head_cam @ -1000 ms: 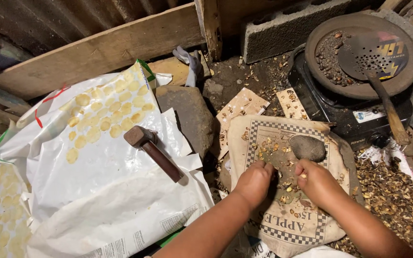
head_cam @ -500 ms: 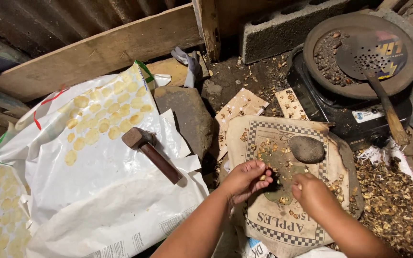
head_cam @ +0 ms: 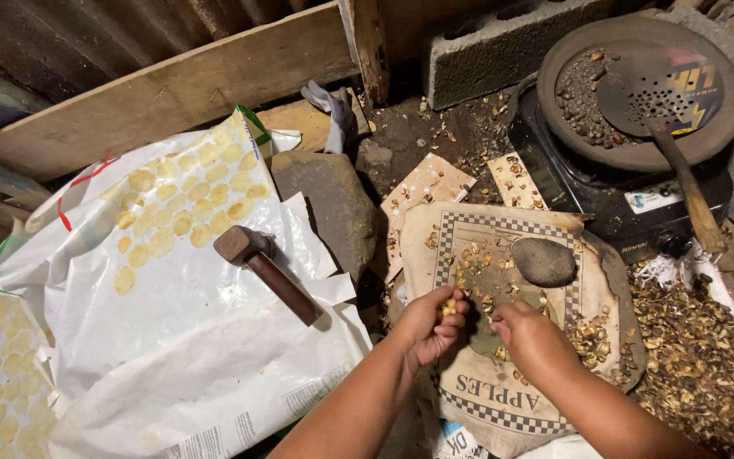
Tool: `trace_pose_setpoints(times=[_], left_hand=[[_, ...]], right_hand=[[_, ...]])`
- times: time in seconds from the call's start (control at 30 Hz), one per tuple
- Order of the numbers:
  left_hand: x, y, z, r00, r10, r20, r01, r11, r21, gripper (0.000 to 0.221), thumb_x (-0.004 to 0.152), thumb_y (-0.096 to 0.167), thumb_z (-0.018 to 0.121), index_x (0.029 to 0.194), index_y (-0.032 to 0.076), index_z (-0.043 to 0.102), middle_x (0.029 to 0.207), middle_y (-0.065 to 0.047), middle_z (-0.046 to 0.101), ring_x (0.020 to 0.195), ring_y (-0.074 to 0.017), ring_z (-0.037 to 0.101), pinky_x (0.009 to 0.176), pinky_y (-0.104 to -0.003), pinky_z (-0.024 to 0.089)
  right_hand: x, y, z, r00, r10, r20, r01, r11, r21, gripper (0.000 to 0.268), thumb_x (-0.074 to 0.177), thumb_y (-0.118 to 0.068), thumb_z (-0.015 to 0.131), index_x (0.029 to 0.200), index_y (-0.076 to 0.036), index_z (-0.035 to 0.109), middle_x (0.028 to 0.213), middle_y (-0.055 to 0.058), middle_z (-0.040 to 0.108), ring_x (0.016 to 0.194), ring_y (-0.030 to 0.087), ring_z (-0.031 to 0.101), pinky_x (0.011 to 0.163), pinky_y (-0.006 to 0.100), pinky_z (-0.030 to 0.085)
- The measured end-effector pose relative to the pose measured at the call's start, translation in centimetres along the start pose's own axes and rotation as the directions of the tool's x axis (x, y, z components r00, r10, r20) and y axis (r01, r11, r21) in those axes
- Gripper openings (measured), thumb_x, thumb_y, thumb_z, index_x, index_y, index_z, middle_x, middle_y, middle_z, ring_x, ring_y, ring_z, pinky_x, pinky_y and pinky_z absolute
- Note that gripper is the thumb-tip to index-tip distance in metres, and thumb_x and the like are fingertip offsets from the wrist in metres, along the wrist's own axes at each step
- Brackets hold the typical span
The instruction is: Processing nuts by removing skins with a stone and pounding dough rounds with a mallet in a rustic food production area.
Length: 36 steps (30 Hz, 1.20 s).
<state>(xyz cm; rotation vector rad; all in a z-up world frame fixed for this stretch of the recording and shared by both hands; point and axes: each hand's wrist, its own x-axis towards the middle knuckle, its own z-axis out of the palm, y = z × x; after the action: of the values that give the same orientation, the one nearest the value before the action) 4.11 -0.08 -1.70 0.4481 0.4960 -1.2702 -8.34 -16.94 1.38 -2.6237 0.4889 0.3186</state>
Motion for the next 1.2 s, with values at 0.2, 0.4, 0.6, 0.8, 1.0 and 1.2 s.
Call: trace_pose_setpoints(times=[0.2,0.4,0.6,0.8,1.0,1.2], left_hand=[[-1.2,-0.8,1.9,0.998,0.032,0.053,-0.034,0.999,0.041,0.024,0.113,0.019,0.049,0.097,0.002,0.057,0.077,-0.011,0.064,0.05,-0.0098,0.054,0.031,-0.016,0.039],[-0.7,-3.5,3.0,0.98,0.098,-0.174,-0.01,0.893,0.45,0.019,0.095,0.001,0.069,0.113,0.001,0.071,0.091,-0.011,0.072,0.072,-0.0125,0.068,0.073,-0.022,0.063],[-1.5,-4.7,3.4,0.989,0.147,-0.009,-0.121,0.85,0.512,0.023,0.094,0.002,0.071,0.116,-0.004,0.066,0.1,-0.014,0.072,0.087,-0.0147,0.071,0.083,-0.02,0.061],[-1.4,-4.6,2.7,0.985,0.156,0.08,-0.17,0.752,0.636,0.019,0.095,0.002,0.072,0.113,-0.003,0.068,0.094,-0.011,0.073,0.076,-0.0124,0.069,0.074,-0.02,0.06],[-1.2,-4.4,2.8,0.983,0.152,0.103,-0.179,0.675,0.715,0.022,0.093,0.002,0.072,0.114,-0.005,0.069,0.099,-0.016,0.074,0.084,-0.017,0.073,0.081,-0.023,0.063],[-1.2,-4.5,4.6,0.903,0.413,-0.12,0.025,0.228,0.973,0.037,0.097,0.022,0.068,0.131,0.009,0.066,0.118,-0.012,0.072,0.099,-0.0184,0.07,0.096,-0.031,0.057]], right_hand=[[0.0,-0.7,-2.2,0.992,0.125,0.022,-0.125,0.992,-0.028,0.017,0.096,-0.012,0.063,0.112,-0.011,0.062,0.103,0.006,0.07,0.062,0.012,0.07,0.052,0.022,0.063],[-0.2,0.5,-2.2,0.956,0.25,0.152,-0.293,0.833,0.469,0.022,0.102,-0.025,0.061,0.085,-0.012,0.065,0.062,0.003,0.06,0.048,0.013,0.05,0.041,0.028,0.041],[-0.9,-1.3,-3.9,0.919,0.308,0.246,-0.394,0.736,0.55,0.024,0.102,-0.019,0.055,0.107,-0.009,0.076,0.08,0.008,0.073,0.062,0.015,0.061,0.054,0.028,0.049],[-1.5,0.3,-2.8,0.899,0.14,0.415,-0.437,0.223,0.871,0.046,0.103,-0.021,0.05,0.137,0.002,0.07,0.062,0.004,0.039,0.045,0.012,0.029,0.04,0.026,0.025],[-1.4,3.3,-0.1,0.904,0.089,0.418,-0.425,0.089,0.901,0.044,0.105,-0.024,0.049,0.118,0.013,0.07,0.065,0.007,0.04,0.047,0.014,0.03,0.041,0.03,0.026],[-0.6,0.6,-3.1,0.929,0.304,0.21,-0.298,0.953,-0.061,0.035,0.107,-0.041,0.041,0.123,-0.022,0.066,0.065,-0.001,0.063,0.045,0.009,0.047,0.044,0.025,0.045]])
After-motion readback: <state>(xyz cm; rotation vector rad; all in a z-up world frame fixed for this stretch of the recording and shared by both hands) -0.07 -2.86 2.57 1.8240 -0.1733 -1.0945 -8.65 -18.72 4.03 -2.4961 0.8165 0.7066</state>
